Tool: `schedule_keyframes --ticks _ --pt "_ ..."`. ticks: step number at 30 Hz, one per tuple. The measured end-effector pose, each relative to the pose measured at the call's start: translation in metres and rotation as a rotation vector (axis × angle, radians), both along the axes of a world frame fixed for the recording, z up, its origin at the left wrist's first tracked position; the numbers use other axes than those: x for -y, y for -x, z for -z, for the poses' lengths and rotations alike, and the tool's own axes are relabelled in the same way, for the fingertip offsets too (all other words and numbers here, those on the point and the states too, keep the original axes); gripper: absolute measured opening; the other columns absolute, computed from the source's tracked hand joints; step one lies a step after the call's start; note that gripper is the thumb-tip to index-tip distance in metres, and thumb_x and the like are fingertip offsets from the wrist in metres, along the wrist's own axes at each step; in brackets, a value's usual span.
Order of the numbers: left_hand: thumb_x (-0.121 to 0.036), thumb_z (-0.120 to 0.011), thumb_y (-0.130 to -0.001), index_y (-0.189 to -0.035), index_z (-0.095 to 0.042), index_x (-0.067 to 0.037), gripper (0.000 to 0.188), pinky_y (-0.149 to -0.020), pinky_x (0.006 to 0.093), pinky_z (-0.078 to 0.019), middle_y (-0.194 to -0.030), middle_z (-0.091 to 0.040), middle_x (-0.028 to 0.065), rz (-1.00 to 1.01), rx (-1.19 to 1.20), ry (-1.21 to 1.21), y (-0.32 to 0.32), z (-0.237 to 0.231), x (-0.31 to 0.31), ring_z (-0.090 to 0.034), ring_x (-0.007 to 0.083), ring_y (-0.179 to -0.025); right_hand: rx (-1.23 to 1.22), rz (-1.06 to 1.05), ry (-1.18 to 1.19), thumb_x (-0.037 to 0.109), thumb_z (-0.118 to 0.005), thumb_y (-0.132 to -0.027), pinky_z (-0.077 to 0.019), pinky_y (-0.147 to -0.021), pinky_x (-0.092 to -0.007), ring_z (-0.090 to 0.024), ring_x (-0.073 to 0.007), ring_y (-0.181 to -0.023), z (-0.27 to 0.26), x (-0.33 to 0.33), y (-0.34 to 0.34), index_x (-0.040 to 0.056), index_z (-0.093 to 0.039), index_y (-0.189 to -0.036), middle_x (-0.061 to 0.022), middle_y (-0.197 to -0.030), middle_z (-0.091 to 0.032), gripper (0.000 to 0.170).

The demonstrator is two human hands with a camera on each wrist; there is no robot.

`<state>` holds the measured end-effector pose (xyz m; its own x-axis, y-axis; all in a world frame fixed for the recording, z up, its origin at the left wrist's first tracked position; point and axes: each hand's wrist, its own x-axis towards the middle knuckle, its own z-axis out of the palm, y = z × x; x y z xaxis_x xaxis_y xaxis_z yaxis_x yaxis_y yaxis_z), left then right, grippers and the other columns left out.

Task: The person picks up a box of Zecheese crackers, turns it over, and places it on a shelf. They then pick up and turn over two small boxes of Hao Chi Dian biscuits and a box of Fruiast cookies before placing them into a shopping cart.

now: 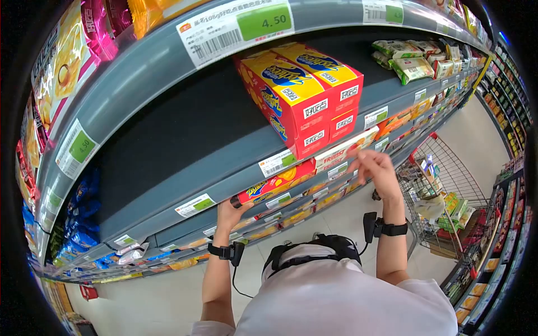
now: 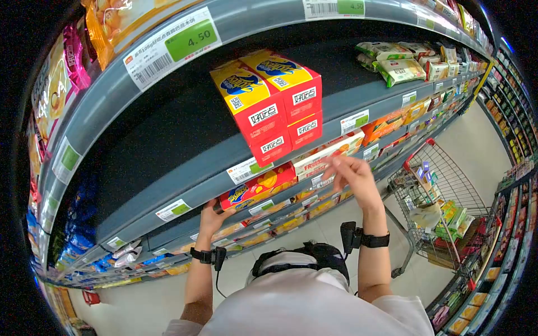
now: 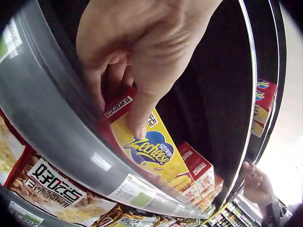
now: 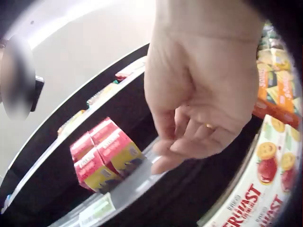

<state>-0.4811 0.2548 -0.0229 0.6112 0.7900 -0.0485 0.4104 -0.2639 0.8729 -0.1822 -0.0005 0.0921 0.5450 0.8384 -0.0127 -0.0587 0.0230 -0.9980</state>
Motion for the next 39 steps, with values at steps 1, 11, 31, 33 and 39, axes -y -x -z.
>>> schedule_keyframes --ticks 1,11,31,33,39 --pt "-0.011 -0.083 -0.070 -0.121 -0.054 0.001 0.059 -0.087 0.0343 -0.0532 -0.113 -0.063 0.0149 0.006 0.004 0.000 0.000 0.002 -0.001 -0.064 0.0233 -0.099 0.056 0.153 -0.133 0.023 -0.049 -0.098 -0.0421 -0.049 -0.0187 -0.052 -0.0056 -0.052 -0.010 -0.001 -0.002 -0.0022 -0.066 -0.108 -0.0067 -0.075 -0.067 0.032" --pt "-0.016 -0.083 -0.069 -0.133 -0.046 0.002 0.076 -0.093 0.0382 -0.0476 -0.122 -0.058 0.0200 0.151 -0.174 -0.528 0.014 -0.109 0.067 -0.059 0.0323 -0.111 0.805 0.475 -0.393 0.029 -0.084 -0.065 -0.0337 -0.102 -0.0411 -0.039 -0.0285 -0.127 -0.078 -0.036 0.020 0.0057 -0.038 -0.140 -0.0161 -0.137 -0.038 0.091" --pt "-0.002 -0.057 -0.088 -0.135 -0.042 0.003 0.050 -0.114 0.0400 -0.0240 -0.142 -0.039 0.0172 0.275 0.704 -0.225 -0.085 -0.186 0.096 -0.032 0.0266 -0.137 0.925 0.700 -0.567 0.015 -0.077 -0.056 -0.0315 -0.104 -0.0465 -0.035 -0.0385 -0.127 -0.116 -0.093 0.055 0.0098 -0.050 -0.113 -0.0226 -0.135 -0.030 0.063" --pt "-0.002 -0.057 -0.088 -0.135 -0.042 0.004 0.049 -0.113 0.0407 -0.0267 -0.141 -0.040 0.0173 0.269 0.720 -0.235 -0.085 -0.185 0.094 -0.035 0.0267 -0.136 0.881 0.656 -0.605 0.017 -0.077 -0.058 -0.0324 -0.104 -0.0441 -0.036 -0.0340 -0.128 -0.119 -0.081 0.048 0.0093 -0.049 -0.113 -0.0207 -0.136 -0.031 0.063" --pt "0.002 -0.065 -0.084 -0.137 -0.040 0.001 0.059 -0.108 0.0433 -0.0354 -0.141 -0.041 0.0167 0.413 0.972 0.175 -0.073 -0.174 0.101 -0.045 0.0269 -0.128 0.765 0.435 -0.829 0.051 -0.076 -0.061 -0.0357 -0.105 -0.0442 -0.039 -0.0354 -0.130 -0.118 -0.047 0.048 0.0100 -0.047 -0.113 -0.0250 -0.142 -0.030 0.073"
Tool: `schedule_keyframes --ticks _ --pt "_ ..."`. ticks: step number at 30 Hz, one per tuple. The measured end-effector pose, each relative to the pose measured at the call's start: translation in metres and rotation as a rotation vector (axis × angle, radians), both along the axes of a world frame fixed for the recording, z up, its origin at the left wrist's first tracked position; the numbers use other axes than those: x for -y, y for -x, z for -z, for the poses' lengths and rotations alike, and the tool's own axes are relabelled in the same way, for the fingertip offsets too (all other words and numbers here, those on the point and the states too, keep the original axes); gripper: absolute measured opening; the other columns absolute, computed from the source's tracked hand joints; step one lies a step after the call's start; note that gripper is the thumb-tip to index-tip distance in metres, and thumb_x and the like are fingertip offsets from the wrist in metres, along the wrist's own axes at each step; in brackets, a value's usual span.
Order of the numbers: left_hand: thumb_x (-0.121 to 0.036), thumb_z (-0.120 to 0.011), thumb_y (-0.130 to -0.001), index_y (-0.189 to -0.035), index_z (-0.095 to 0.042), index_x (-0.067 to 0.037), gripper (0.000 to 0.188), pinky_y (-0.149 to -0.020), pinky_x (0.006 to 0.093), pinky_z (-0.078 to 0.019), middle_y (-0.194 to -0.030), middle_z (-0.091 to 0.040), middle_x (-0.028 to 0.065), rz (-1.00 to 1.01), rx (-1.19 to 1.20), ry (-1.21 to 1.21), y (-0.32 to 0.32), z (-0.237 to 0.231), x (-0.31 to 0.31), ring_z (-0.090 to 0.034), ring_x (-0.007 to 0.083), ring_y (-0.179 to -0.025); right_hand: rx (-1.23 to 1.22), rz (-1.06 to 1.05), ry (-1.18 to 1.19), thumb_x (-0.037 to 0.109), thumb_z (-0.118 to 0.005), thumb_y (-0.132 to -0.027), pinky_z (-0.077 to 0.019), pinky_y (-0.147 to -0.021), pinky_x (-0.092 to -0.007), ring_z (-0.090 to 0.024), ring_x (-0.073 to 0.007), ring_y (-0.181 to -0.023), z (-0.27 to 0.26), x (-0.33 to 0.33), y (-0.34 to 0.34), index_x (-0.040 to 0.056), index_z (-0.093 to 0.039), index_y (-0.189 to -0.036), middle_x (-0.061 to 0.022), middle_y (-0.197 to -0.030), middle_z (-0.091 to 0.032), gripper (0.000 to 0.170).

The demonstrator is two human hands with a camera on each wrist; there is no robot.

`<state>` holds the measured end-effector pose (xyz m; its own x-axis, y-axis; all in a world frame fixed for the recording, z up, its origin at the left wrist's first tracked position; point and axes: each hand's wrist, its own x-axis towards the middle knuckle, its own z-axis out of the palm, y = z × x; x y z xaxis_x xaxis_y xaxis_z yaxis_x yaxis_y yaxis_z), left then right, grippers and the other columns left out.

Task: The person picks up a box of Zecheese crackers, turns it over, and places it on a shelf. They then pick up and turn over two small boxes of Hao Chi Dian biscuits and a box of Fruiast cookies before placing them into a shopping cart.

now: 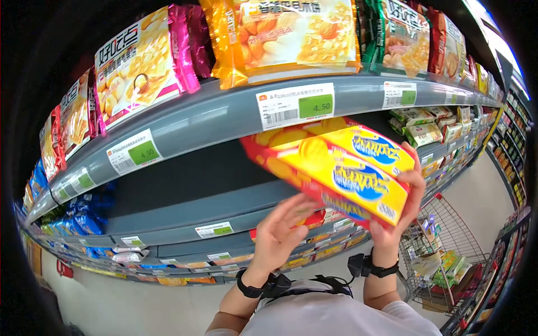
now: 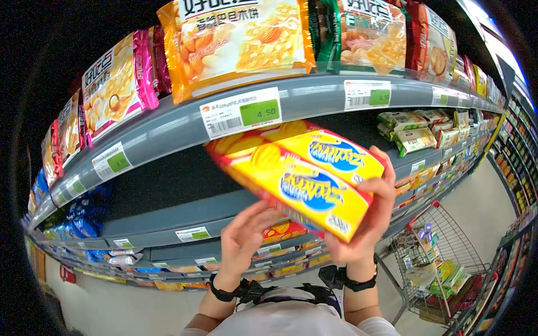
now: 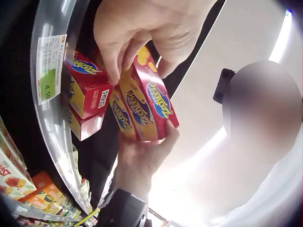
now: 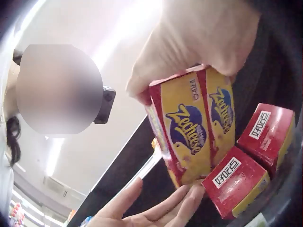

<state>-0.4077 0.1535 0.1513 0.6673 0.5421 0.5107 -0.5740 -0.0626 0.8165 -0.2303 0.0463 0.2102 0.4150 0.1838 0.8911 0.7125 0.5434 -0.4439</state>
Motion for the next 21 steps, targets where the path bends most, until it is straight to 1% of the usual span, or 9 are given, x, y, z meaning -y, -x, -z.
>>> schedule_keyframes --ticks 2,4,5,7,12,14,16,18,21 --pt "0.002 -0.070 -0.079 -0.141 -0.035 -0.001 0.071 -0.108 0.0439 -0.0354 -0.138 -0.045 0.0132 0.258 0.108 0.139 0.004 0.011 0.001 -0.045 0.0273 -0.128 -0.037 -0.180 -0.064 0.028 -0.071 -0.081 -0.0425 -0.100 -0.0486 -0.043 -0.0384 -0.125 -0.004 0.001 0.018 0.0139 -0.046 -0.096 -0.0263 -0.142 -0.031 0.032" --pt "-0.011 -0.077 -0.078 -0.144 -0.031 -0.005 0.081 -0.109 0.0449 -0.0330 -0.138 -0.045 0.0121 0.011 -0.090 -0.023 0.026 0.031 0.008 -0.042 0.0273 -0.130 -0.067 -0.361 -0.064 0.016 -0.066 -0.086 -0.0457 -0.097 -0.0504 -0.045 -0.0391 -0.123 0.004 -0.001 0.029 0.0143 -0.043 -0.086 -0.0259 -0.139 -0.033 0.023" --pt "-0.028 -0.078 -0.076 -0.146 -0.027 -0.008 0.088 -0.110 0.0471 -0.0310 -0.142 -0.041 0.0132 0.063 -0.213 -0.022 0.047 0.051 0.005 -0.039 0.0300 -0.132 -0.017 -0.574 -0.141 0.055 -0.082 -0.064 -0.0373 -0.104 -0.0493 -0.041 -0.0428 -0.126 0.014 -0.009 0.031 0.0167 -0.051 -0.098 -0.0275 -0.136 -0.032 0.060" --pt "-0.044 -0.078 -0.074 -0.148 -0.024 -0.012 0.097 -0.110 0.0494 -0.0291 -0.145 -0.037 0.0144 0.066 -0.338 0.001 0.073 0.060 0.007 -0.036 0.0327 -0.134 0.026 -0.661 -0.034 0.046 -0.086 -0.062 -0.0383 -0.103 -0.0478 -0.041 -0.0415 -0.126 0.023 -0.012 0.046 0.0215 -0.054 -0.099 -0.0238 -0.137 -0.028 0.055" --pt "-0.064 -0.065 -0.076 -0.145 -0.027 -0.010 0.095 -0.109 0.0536 -0.0303 -0.147 -0.034 0.0221 -0.094 0.581 0.370 0.079 -0.024 0.020 -0.037 0.0389 -0.133 0.255 -0.805 0.301 0.041 -0.091 -0.055 -0.0400 -0.098 -0.0461 -0.043 -0.0369 -0.119 0.030 -0.026 0.095 0.0209 -0.066 -0.105 -0.0177 -0.133 -0.031 0.060" --pt "-0.072 -0.061 -0.072 -0.147 -0.023 -0.013 0.102 -0.109 0.0575 -0.0290 -0.148 -0.029 0.0245 0.030 0.729 0.542 0.111 -0.017 0.023 -0.033 0.0441 -0.134 0.378 -1.052 0.339 0.046 -0.088 -0.057 -0.0402 -0.098 -0.0475 -0.046 -0.0376 -0.118 0.026 -0.035 0.105 0.0163 -0.068 -0.109 -0.0175 -0.130 -0.041 0.063" --pt "-0.068 -0.058 -0.079 -0.145 -0.024 -0.004 0.098 -0.099 0.0571 -0.0414 -0.142 -0.036 0.0241 0.028 0.712 0.767 0.150 -0.021 0.043 -0.040 0.0434 -0.128 0.335 -1.368 0.395 0.049 -0.086 -0.059 -0.0461 -0.091 -0.0473 -0.059 -0.0354 -0.107 0.021 -0.043 0.117 0.0108 -0.066 -0.114 -0.0197 -0.122 -0.057 0.069" --pt "-0.070 -0.061 -0.075 -0.147 -0.020 -0.007 0.104 -0.098 0.0620 -0.0400 -0.137 -0.039 0.0249 0.282 0.870 0.927 0.177 -0.013 0.055 -0.046 0.0430 -0.120 0.204 -1.498 0.437 0.045 -0.085 -0.062 -0.0500 -0.085 -0.0433 -0.063 -0.0326 -0.100 0.031 -0.044 0.127 0.0067 -0.063 -0.117 -0.0195 -0.118 -0.060 0.071" --pt "-0.062 -0.059 -0.082 -0.145 -0.023 -0.003 0.093 -0.086 0.0625 -0.0480 -0.121 -0.046 0.0206 0.380 1.007 0.916 0.188 0.010 0.063 -0.054 0.0381 -0.105 0.215 -1.485 0.366 0.032 -0.083 -0.070 -0.0513 -0.079 -0.0378 -0.065 -0.0309 -0.094 0.032 -0.054 0.140 0.0022 -0.063 -0.114 -0.0186 -0.111 -0.063 0.057"
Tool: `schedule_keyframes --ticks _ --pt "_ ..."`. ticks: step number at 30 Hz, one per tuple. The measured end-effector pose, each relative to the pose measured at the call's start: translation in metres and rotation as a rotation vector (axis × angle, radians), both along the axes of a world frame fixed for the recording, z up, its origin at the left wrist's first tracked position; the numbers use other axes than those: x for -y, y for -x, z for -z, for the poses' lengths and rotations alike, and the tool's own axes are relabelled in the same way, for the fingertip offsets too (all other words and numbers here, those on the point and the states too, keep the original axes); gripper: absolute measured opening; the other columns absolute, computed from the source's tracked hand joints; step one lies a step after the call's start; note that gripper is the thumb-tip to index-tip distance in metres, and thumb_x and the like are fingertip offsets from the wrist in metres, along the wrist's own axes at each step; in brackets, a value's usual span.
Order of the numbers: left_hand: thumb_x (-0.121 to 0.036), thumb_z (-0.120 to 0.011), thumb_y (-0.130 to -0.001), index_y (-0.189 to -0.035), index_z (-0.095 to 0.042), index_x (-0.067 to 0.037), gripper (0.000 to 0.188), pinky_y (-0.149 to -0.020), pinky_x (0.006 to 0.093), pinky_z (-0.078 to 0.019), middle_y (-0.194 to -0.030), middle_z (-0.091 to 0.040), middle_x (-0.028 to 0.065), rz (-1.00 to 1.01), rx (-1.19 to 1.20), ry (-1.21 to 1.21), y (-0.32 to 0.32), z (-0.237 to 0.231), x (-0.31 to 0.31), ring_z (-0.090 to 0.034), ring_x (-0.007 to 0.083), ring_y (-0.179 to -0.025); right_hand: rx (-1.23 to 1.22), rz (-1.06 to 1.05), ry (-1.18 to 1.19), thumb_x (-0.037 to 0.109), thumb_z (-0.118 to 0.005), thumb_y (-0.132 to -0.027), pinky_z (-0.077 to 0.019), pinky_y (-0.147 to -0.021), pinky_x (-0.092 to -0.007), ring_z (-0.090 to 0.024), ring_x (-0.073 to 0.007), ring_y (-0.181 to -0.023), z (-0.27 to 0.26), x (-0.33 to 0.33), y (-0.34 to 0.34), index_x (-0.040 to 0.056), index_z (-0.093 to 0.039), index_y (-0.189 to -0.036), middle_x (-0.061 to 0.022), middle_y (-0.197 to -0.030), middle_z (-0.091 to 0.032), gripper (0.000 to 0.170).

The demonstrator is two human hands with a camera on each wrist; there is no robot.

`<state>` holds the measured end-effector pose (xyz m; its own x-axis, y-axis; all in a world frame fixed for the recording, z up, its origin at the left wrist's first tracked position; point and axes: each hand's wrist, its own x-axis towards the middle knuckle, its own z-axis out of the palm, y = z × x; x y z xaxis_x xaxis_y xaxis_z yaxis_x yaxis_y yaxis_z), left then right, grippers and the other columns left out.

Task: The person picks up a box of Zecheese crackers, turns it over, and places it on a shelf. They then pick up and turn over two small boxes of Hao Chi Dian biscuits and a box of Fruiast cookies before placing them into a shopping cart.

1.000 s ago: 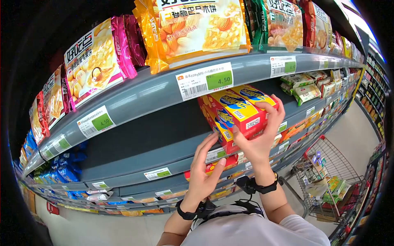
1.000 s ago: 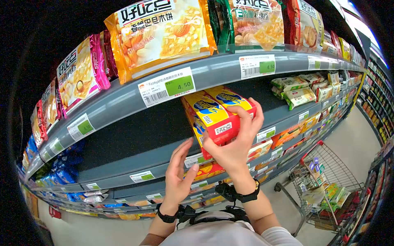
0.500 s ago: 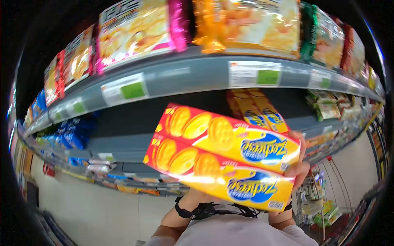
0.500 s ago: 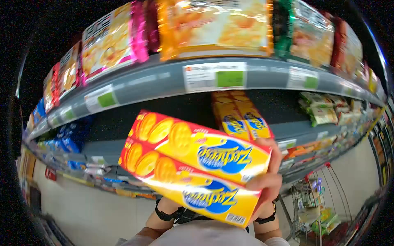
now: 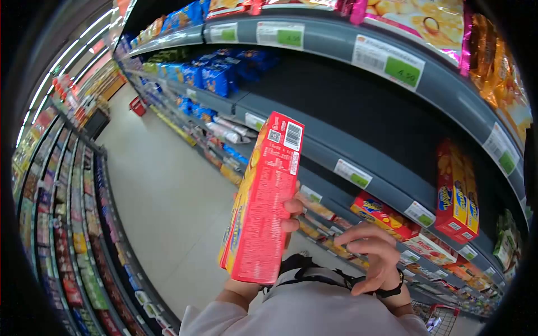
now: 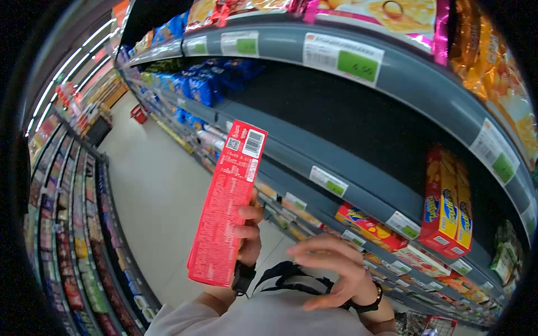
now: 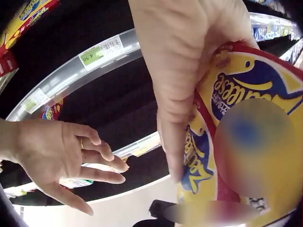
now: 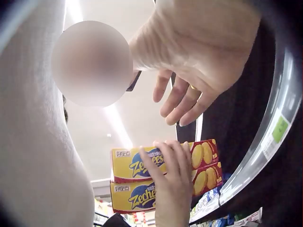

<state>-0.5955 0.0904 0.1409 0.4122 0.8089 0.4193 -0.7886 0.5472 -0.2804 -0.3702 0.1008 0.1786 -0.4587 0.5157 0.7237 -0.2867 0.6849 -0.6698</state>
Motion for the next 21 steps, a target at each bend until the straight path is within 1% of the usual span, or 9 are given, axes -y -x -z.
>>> schedule_keyframes --ticks 1,2,3,5,6,8,12,15,21 --pt "-0.061 -0.057 -0.084 -0.144 -0.025 -0.001 0.090 -0.082 0.0625 -0.0495 -0.119 -0.047 0.0193 0.008 0.155 -0.065 0.001 0.013 0.001 -0.055 0.0375 -0.102 -0.009 -0.017 0.009 0.032 -0.083 -0.070 -0.0513 -0.079 -0.0378 -0.065 -0.0309 -0.094 0.002 -0.001 0.002 0.0022 -0.063 -0.114 -0.0186 -0.111 -0.063 0.057" --pt "-0.061 -0.052 -0.086 -0.141 -0.031 -0.003 0.083 -0.072 0.0538 -0.0531 -0.121 -0.048 0.0202 -0.008 0.107 -0.105 0.006 0.019 0.001 -0.054 0.0360 -0.096 0.022 0.006 0.013 0.030 -0.082 -0.071 -0.0512 -0.078 -0.0373 -0.065 -0.0304 -0.093 0.004 -0.002 0.001 0.0012 -0.064 -0.111 -0.0185 -0.109 -0.064 0.053" --pt "-0.061 -0.052 -0.086 -0.141 -0.031 -0.003 0.083 -0.072 0.0538 -0.0531 -0.121 -0.048 0.0202 -0.010 0.103 -0.097 0.010 0.024 0.006 -0.054 0.0360 -0.096 0.057 0.035 0.018 0.028 -0.081 -0.072 -0.0511 -0.078 -0.0367 -0.065 -0.0299 -0.093 0.006 -0.002 -0.001 0.0003 -0.065 -0.109 -0.0183 -0.107 -0.065 0.049" --pt "-0.061 -0.048 -0.089 -0.141 -0.036 -0.006 0.077 -0.066 0.0455 -0.0513 -0.123 -0.050 0.0215 -0.124 -0.056 -0.061 0.013 0.029 0.015 -0.053 0.0345 -0.092 0.043 0.058 0.058 0.026 -0.078 -0.074 -0.0513 -0.078 -0.0367 -0.065 -0.0282 -0.092 0.008 -0.003 -0.002 -0.0017 -0.066 -0.104 -0.0168 -0.105 -0.066 0.042" --pt "-0.061 -0.045 -0.090 -0.141 -0.038 -0.009 0.072 -0.064 0.0408 -0.0479 -0.125 -0.051 0.0208 -0.152 -0.338 0.144 0.017 -0.007 0.031 -0.051 0.0327 -0.087 0.099 0.127 0.048 0.024 -0.077 -0.075 -0.0514 -0.078 -0.0362 -0.065 -0.0273 -0.092 0.010 -0.006 -0.004 -0.0014 -0.065 -0.105 -0.0156 -0.104 -0.066 0.041" --pt "-0.055 -0.047 -0.092 -0.142 -0.036 -0.008 0.070 -0.076 0.0430 -0.0505 -0.133 -0.050 0.0174 -0.143 -0.445 0.051 0.011 -0.007 0.036 -0.055 0.0336 -0.099 0.182 0.163 0.182 0.024 -0.070 -0.082 -0.0517 -0.080 -0.0350 -0.062 -0.0245 -0.099 0.020 -0.010 -0.011 -0.0002 -0.058 -0.120 -0.0139 -0.115 -0.062 0.047" --pt "-0.054 -0.048 -0.092 -0.143 -0.036 -0.008 0.069 -0.080 0.0418 -0.0502 -0.134 -0.050 0.0164 0.072 -0.638 0.017 0.023 0.024 0.012 -0.056 0.0316 -0.103 0.167 -0.003 0.656 0.034 -0.058 -0.092 -0.0471 -0.091 -0.0332 -0.052 -0.0220 -0.117 0.038 -0.014 -0.025 0.0034 -0.032 -0.142 -0.0148 -0.137 -0.045 0.064" --pt "-0.054 -0.049 -0.092 -0.143 -0.036 -0.008 0.069 -0.082 0.0409 -0.0499 -0.135 -0.050 0.0157 0.284 -0.786 -0.029 0.042 0.047 -0.003 -0.056 0.0301 -0.106 0.154 -0.121 0.797 0.036 -0.056 -0.094 -0.0421 -0.098 -0.0340 -0.050 -0.0229 -0.119 0.055 -0.019 -0.034 0.0037 -0.032 -0.143 -0.0168 -0.137 -0.045 0.064" --pt "-0.052 -0.050 -0.093 -0.143 -0.036 -0.008 0.069 -0.088 0.0390 -0.0495 -0.137 -0.050 0.0143 0.696 -1.055 -0.170 0.010 0.099 -0.043 -0.056 0.0272 -0.112 0.243 0.047 0.958 0.039 -0.061 -0.091 -0.0418 -0.097 -0.0303 -0.051 -0.0178 -0.116 0.075 -0.003 -0.055 -0.0039 -0.040 -0.136 -0.0150 -0.126 -0.054 0.066"
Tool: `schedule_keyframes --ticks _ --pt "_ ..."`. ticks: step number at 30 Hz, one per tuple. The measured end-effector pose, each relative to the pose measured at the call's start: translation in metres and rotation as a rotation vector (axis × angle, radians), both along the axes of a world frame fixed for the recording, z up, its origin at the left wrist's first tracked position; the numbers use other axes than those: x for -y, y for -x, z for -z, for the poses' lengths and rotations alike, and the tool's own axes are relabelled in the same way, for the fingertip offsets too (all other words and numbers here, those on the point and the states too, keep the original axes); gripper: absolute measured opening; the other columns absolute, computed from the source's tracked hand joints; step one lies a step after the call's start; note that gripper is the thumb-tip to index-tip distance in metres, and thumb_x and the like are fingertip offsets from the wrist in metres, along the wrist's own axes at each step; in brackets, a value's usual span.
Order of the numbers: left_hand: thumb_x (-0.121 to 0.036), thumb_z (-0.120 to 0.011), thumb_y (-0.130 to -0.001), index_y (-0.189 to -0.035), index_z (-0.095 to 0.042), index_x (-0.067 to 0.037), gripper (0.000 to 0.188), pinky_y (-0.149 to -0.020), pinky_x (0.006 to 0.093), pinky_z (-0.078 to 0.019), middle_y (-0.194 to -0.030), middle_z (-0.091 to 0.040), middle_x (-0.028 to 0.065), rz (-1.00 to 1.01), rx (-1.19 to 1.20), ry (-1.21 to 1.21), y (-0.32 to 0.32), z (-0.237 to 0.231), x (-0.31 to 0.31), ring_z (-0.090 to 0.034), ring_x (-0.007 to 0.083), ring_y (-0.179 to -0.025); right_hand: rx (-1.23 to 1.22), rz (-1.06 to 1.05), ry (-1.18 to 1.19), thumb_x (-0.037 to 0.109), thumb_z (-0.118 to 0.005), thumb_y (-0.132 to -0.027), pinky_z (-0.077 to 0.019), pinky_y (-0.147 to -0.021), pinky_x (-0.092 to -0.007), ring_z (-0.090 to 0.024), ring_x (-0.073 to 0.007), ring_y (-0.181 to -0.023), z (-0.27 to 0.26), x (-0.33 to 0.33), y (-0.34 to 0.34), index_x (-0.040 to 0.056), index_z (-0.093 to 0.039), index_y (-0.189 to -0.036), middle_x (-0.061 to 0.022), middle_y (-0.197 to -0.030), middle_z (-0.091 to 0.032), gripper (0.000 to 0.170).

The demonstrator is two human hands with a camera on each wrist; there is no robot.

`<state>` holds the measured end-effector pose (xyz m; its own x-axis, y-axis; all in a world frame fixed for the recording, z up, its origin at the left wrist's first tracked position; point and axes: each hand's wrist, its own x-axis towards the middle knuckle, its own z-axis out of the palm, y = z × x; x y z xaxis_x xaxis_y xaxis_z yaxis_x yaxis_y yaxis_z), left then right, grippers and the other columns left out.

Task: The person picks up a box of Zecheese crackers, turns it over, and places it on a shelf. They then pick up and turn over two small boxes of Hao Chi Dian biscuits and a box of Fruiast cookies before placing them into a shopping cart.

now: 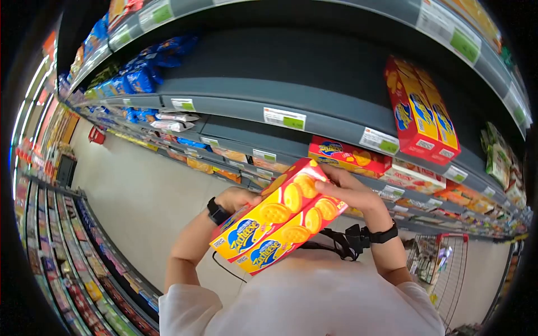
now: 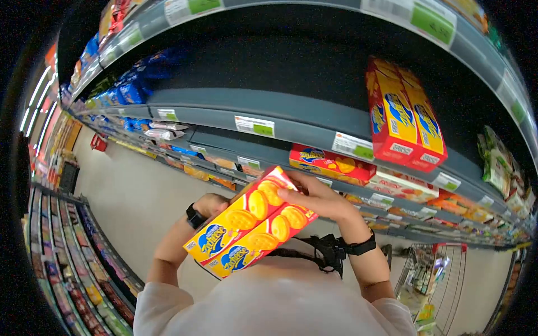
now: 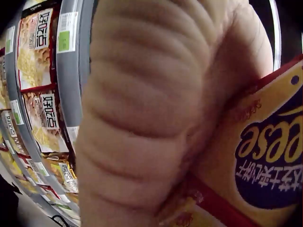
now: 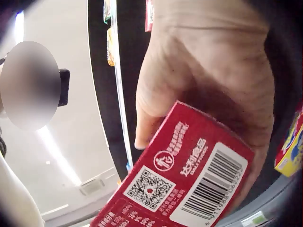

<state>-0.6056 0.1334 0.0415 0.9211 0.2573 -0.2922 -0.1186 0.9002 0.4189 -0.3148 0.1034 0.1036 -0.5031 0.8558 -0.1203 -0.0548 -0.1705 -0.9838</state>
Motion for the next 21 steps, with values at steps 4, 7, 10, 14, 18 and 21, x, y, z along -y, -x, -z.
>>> schedule_keyframes --ticks 4,7,10,14,18,21 --pt "-0.051 -0.052 -0.092 -0.143 -0.036 -0.007 0.069 -0.094 0.0358 -0.0476 -0.138 -0.050 0.0129 0.155 -0.106 0.059 -0.033 -0.005 -0.014 -0.055 0.0216 -0.117 0.070 0.208 0.093 0.038 -0.066 -0.088 -0.0483 -0.085 -0.0269 -0.061 -0.0127 -0.097 0.019 0.020 -0.026 -0.0041 -0.052 -0.125 -0.0085 -0.107 -0.064 0.058" --pt "-0.059 -0.048 -0.090 -0.143 -0.036 -0.005 0.076 -0.098 0.0343 -0.0456 -0.136 -0.051 0.0142 0.040 -0.176 0.061 -0.054 -0.017 -0.015 -0.055 0.0203 -0.119 -0.047 0.407 0.127 0.032 -0.068 -0.087 -0.0483 -0.086 -0.0263 -0.060 -0.0111 -0.098 0.037 0.040 -0.058 -0.0028 -0.052 -0.125 -0.0073 -0.111 -0.063 0.054" --pt "-0.072 -0.046 -0.082 -0.146 -0.027 -0.002 0.097 -0.107 0.0398 -0.0374 -0.145 -0.039 0.0170 0.009 -0.144 -0.103 -0.050 -0.011 -0.023 -0.041 0.0259 -0.132 -0.152 0.599 0.029 0.026 -0.068 -0.087 -0.0482 -0.087 -0.0277 -0.059 -0.0115 -0.100 0.060 0.072 -0.086 -0.0024 -0.049 -0.128 -0.0075 -0.114 -0.062 0.053" --pt "-0.060 -0.079 -0.064 -0.148 -0.022 -0.006 0.115 -0.108 0.0457 -0.0340 -0.147 -0.035 0.0147 0.110 0.142 -0.348 -0.058 0.024 -0.018 -0.036 0.0279 -0.134 -0.206 0.845 -0.219 0.023 -0.073 -0.081 -0.0466 -0.092 -0.0292 -0.058 -0.0118 -0.104 0.079 0.112 -0.106 -0.0025 -0.045 -0.131 -0.0070 -0.116 -0.061 0.063" --pt "-0.016 -0.082 -0.072 -0.139 -0.032 -0.004 0.085 -0.102 0.0389 -0.0423 -0.133 -0.049 0.0122 -0.104 -0.243 -0.813 -0.094 0.006 0.015 -0.049 0.0222 -0.122 -0.118 0.957 -0.353 0.029 -0.079 -0.075 -0.0453 -0.094 -0.0293 -0.056 -0.0134 -0.110 0.078 0.131 -0.110 -0.0045 -0.043 -0.134 -0.0075 -0.122 -0.058 0.077" --pt "-0.004 -0.077 -0.076 -0.137 -0.031 -0.003 0.076 -0.097 0.0359 -0.0461 -0.125 -0.053 0.0117 -0.338 -0.312 -0.763 -0.107 0.018 0.029 -0.053 0.0204 -0.115 -0.113 1.012 -0.344 0.029 -0.081 -0.073 -0.0451 -0.095 -0.0293 -0.056 -0.0138 -0.110 0.078 0.132 -0.105 -0.0049 -0.041 -0.135 -0.0079 -0.123 -0.057 0.081"
